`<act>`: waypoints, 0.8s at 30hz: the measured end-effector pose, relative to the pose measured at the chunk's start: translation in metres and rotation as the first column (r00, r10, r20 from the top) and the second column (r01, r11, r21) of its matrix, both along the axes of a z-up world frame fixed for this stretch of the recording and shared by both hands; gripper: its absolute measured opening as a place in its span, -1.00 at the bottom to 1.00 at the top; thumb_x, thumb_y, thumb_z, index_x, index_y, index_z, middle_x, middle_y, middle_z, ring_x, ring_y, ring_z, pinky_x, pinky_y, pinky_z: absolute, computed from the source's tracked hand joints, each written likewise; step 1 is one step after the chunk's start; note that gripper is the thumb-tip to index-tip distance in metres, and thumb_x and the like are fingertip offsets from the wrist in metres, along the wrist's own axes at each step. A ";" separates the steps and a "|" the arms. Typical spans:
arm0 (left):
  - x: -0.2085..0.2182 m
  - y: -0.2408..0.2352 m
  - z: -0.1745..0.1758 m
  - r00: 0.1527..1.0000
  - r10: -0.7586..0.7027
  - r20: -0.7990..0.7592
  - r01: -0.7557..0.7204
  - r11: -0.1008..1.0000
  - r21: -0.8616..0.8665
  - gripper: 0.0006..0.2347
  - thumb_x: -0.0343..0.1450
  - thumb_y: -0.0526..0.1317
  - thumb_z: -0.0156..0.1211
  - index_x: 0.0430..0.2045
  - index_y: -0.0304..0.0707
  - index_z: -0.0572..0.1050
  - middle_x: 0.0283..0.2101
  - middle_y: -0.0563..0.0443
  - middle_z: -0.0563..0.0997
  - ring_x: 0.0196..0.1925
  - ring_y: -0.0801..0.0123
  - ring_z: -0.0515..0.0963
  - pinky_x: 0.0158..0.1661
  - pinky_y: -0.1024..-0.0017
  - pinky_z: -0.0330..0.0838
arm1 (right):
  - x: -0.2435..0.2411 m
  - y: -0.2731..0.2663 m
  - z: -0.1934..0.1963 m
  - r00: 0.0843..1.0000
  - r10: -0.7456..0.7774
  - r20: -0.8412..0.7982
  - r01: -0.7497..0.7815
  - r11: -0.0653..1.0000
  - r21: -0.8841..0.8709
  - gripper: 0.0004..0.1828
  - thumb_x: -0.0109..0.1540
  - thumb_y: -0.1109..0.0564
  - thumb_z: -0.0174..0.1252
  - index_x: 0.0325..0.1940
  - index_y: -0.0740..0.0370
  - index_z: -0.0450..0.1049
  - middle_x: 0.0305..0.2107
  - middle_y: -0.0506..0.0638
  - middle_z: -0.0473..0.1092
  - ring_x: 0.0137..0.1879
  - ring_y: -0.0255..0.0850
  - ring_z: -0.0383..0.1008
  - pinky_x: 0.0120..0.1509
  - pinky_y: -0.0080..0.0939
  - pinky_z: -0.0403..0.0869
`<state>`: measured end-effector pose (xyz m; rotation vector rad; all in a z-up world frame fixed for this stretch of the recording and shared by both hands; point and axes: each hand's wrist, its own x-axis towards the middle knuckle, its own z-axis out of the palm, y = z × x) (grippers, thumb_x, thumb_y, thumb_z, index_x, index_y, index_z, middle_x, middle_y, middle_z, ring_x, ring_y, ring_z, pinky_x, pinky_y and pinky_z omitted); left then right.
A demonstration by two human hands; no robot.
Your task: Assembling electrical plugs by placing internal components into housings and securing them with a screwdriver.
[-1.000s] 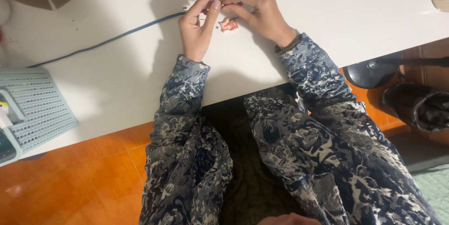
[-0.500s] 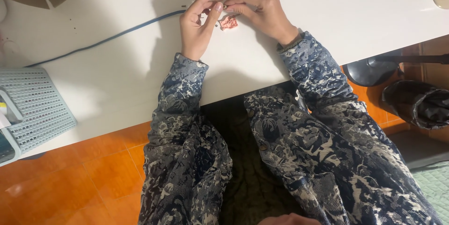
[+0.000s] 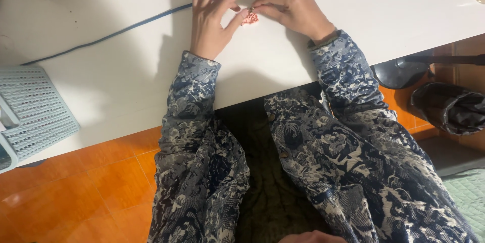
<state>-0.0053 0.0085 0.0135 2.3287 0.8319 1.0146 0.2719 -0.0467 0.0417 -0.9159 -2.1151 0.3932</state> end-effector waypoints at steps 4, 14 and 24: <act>-0.003 0.005 -0.003 0.956 0.046 -0.289 0.050 0.947 0.316 -0.61 0.56 0.19 0.61 0.08 0.01 0.70 0.08 0.17 0.74 0.11 0.26 0.48 0.02 0.18 0.27 | 0.005 -0.004 -0.008 0.993 0.014 0.118 -0.015 1.000 0.011 -0.84 0.57 0.11 0.52 0.20 0.18 0.85 -0.11 -0.02 0.69 0.01 -0.08 0.56 0.19 -0.03 0.46; 0.001 -0.003 0.008 0.953 0.009 -0.304 0.095 0.940 0.327 -0.78 0.53 -0.06 0.61 -0.04 0.03 0.70 -0.07 0.24 0.73 0.05 0.19 0.51 0.01 0.16 0.23 | 0.012 -0.005 -0.018 0.967 0.019 0.256 -0.035 0.998 0.058 -0.76 0.61 0.08 0.47 0.37 0.05 0.82 -0.10 -0.01 0.67 0.01 -0.10 0.63 0.12 -0.04 0.41; -0.001 -0.001 0.010 0.963 -0.040 -0.265 0.119 0.949 0.291 -0.84 0.57 -0.15 0.58 -0.05 0.07 0.67 -0.12 0.30 0.73 0.01 0.20 0.51 -0.02 0.18 0.21 | 0.011 -0.010 -0.010 0.967 0.035 0.252 -0.018 0.997 -0.071 -0.76 0.61 0.20 0.41 0.38 0.18 0.75 0.05 0.06 0.64 0.17 0.01 0.61 0.30 0.07 0.44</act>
